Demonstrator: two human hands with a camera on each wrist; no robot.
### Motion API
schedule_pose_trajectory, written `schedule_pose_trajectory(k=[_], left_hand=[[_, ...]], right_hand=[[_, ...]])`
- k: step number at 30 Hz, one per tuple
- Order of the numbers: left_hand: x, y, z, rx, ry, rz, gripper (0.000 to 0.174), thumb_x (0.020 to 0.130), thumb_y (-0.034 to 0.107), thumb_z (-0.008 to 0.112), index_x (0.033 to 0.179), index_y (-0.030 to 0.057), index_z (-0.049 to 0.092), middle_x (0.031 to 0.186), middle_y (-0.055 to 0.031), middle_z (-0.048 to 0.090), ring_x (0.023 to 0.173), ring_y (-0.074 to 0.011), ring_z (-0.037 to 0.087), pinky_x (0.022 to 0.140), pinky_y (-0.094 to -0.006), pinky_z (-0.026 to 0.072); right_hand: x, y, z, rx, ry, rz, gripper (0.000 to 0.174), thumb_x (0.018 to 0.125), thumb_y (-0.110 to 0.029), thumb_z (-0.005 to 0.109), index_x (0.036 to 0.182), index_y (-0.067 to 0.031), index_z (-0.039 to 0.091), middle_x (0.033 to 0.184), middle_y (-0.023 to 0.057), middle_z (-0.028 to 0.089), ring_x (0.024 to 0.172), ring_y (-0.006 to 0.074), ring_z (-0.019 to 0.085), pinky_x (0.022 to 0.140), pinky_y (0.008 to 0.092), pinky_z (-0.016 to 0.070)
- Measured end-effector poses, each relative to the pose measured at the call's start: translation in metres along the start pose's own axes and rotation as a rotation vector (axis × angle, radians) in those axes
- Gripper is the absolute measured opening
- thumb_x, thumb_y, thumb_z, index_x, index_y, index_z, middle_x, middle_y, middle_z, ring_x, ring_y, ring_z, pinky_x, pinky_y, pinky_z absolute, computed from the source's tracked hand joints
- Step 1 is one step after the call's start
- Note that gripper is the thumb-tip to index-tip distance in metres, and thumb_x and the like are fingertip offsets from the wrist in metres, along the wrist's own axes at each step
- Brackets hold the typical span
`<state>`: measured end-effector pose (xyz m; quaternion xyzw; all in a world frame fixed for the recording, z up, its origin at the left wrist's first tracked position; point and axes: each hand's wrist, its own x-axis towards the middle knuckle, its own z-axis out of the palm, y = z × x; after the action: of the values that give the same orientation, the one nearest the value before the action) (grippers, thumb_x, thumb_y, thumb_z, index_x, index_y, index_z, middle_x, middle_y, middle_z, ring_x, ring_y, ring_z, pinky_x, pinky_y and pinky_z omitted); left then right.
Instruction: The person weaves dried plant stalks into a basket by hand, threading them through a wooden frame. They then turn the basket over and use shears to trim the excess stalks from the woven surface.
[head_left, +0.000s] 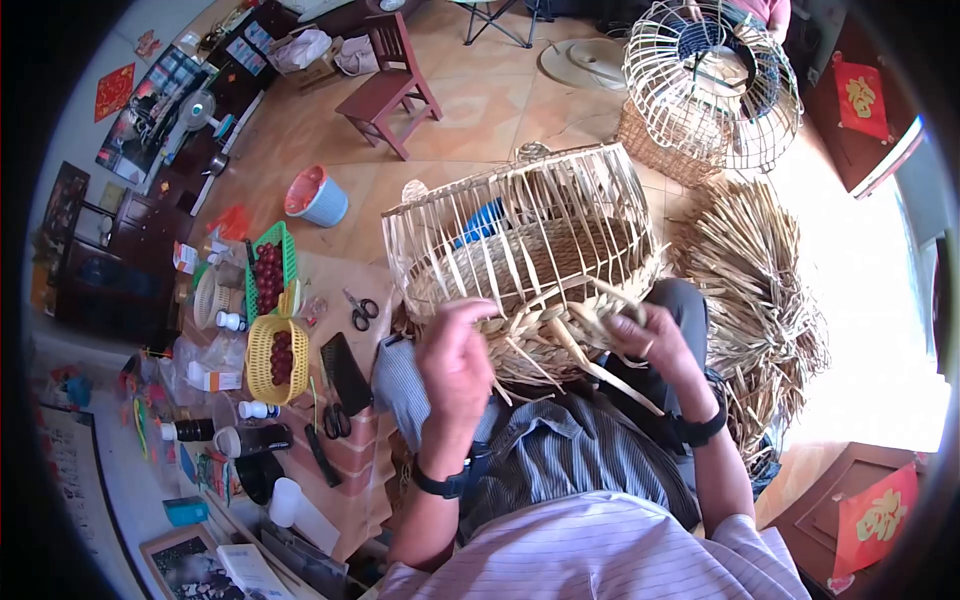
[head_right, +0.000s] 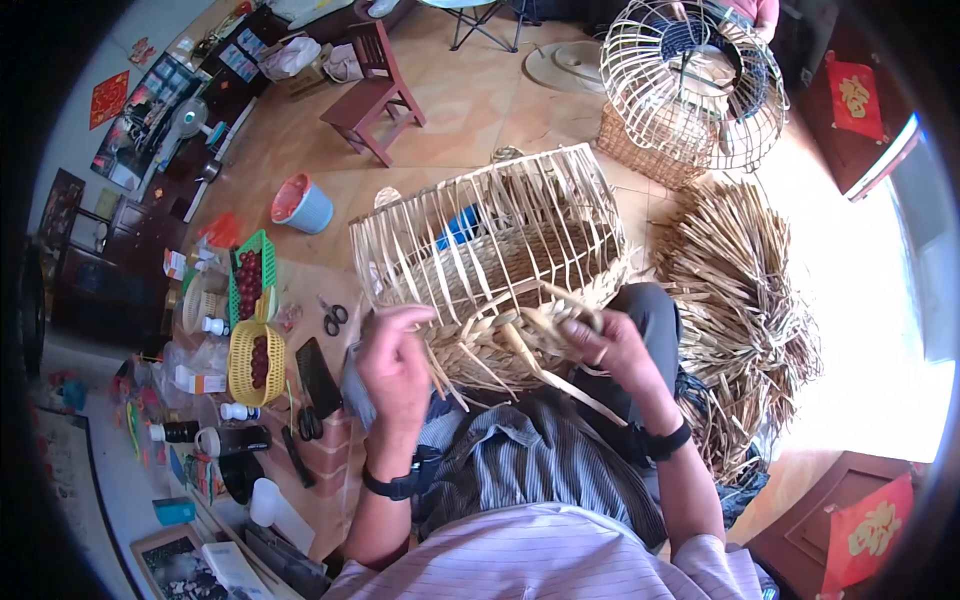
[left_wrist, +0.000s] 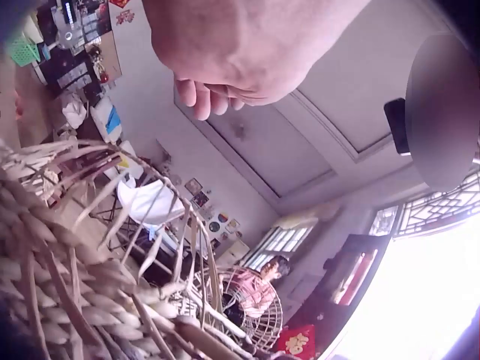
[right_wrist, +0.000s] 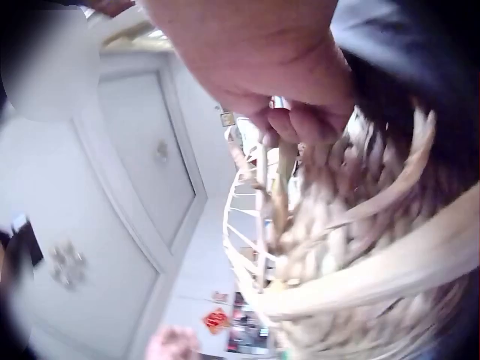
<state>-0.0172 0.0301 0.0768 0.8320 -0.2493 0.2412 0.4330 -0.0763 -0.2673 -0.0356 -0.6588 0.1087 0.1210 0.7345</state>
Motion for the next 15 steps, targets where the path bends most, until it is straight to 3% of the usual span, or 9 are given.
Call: schedule_pose_trajectory(k=[2,4,5,8,9,10,12,13,15], left_hand=[[-0.010,-0.001,0.029,-0.013,-0.207,-0.028,0.034,0.096,-0.017,0.060,0.117,0.0059,0.074,0.112,-0.0116,0.080,0.099,-0.0238,0.080,0.083,-0.0350,0.0696],[-0.014,-0.003,0.045,-0.012,-0.337,-0.058,0.029,0.098,-0.010,0.065,0.122,0.0034,0.075,0.115,-0.0135,0.079,0.104,-0.0296,0.078,0.092,-0.0396,0.0654],[-0.015,-0.003,0.047,0.023,-0.361,-0.035,0.031,0.097,-0.009,0.066,0.125,0.0034,0.074,0.118,-0.0138,0.078,0.107,-0.0309,0.078,0.095,-0.0403,0.0647],[-0.011,-0.005,0.049,0.115,-0.440,0.021,0.040,0.096,-0.007,0.069,0.135,0.0035,0.070,0.125,-0.0147,0.075,0.116,-0.0342,0.074,0.103,-0.0421,0.0621],[-0.012,-0.005,0.048,0.131,-0.470,0.017,0.043,0.096,-0.007,0.070,0.138,0.0036,0.069,0.129,-0.0151,0.073,0.119,-0.0349,0.073,0.106,-0.0425,0.0609],[-0.014,-0.006,0.048,0.146,-0.492,0.006,0.047,0.095,-0.006,0.071,0.141,0.0036,0.067,0.132,-0.0154,0.072,0.123,-0.0356,0.071,0.109,-0.0430,0.0596],[-0.017,-0.005,0.049,0.128,-0.533,-0.039,0.056,0.091,-0.007,0.075,0.145,0.0044,0.065,0.140,-0.0149,0.068,0.128,-0.0353,0.069,0.113,-0.0445,0.0572],[-0.016,-0.002,0.049,0.113,-0.534,-0.046,0.057,0.089,-0.007,0.077,0.144,0.0047,0.065,0.141,-0.0146,0.068,0.128,-0.0355,0.069,0.113,-0.0446,0.0571],[-0.015,-0.002,0.052,0.093,-0.549,-0.035,0.060,0.087,-0.008,0.079,0.144,0.0057,0.065,0.141,-0.0140,0.068,0.128,-0.0358,0.069,0.114,-0.0443,0.0571]], right_hand=[[-0.010,-0.001,-0.008,-0.049,0.201,0.081,0.024,0.113,-0.033,0.068,0.113,-0.0094,0.070,0.084,-0.0019,0.070,0.055,0.0049,0.047,0.051,0.0234,0.0395],[-0.011,0.008,-0.044,0.665,0.118,-0.212,0.023,0.117,-0.025,0.059,0.122,-0.0034,0.068,0.097,0.0054,0.076,0.066,0.0108,0.065,0.056,0.0266,0.0494],[-0.006,0.019,-0.054,0.790,0.179,-0.259,0.022,0.119,-0.023,0.054,0.125,-0.0052,0.065,0.102,0.0079,0.076,0.067,0.0145,0.066,0.057,0.0276,0.0506],[-0.015,0.004,-0.039,0.879,0.415,-0.172,0.021,0.118,-0.022,0.054,0.124,-0.0048,0.064,0.107,0.0083,0.075,0.071,0.0148,0.066,0.060,0.0286,0.0520],[-0.015,0.017,-0.046,0.927,0.470,-0.179,0.020,0.118,-0.022,0.056,0.123,-0.0044,0.064,0.106,0.0066,0.074,0.072,0.0124,0.061,0.063,0.0275,0.0495],[-0.021,0.034,-0.072,1.122,0.310,-0.214,0.019,0.117,-0.021,0.058,0.123,-0.0040,0.064,0.106,0.0051,0.073,0.070,0.0110,0.056,0.062,0.0261,0.0456],[-0.023,0.043,-0.090,1.183,0.222,-0.257,0.021,0.116,-0.023,0.060,0.120,-0.0036,0.065,0.108,0.0048,0.073,0.068,0.0099,0.051,0.062,0.0245,0.0425],[-0.023,0.043,-0.093,1.170,0.360,-0.228,0.026,0.117,-0.028,0.059,0.118,-0.0032,0.065,0.111,0.0060,0.073,0.070,0.0105,0.056,0.061,0.0250,0.0451],[-0.035,0.032,-0.083,0.759,0.484,-0.229,0.030,0.117,-0.032,0.059,0.117,-0.0029,0.066,0.111,0.0067,0.074,0.072,0.0113,0.060,0.061,0.0253,0.0481]])
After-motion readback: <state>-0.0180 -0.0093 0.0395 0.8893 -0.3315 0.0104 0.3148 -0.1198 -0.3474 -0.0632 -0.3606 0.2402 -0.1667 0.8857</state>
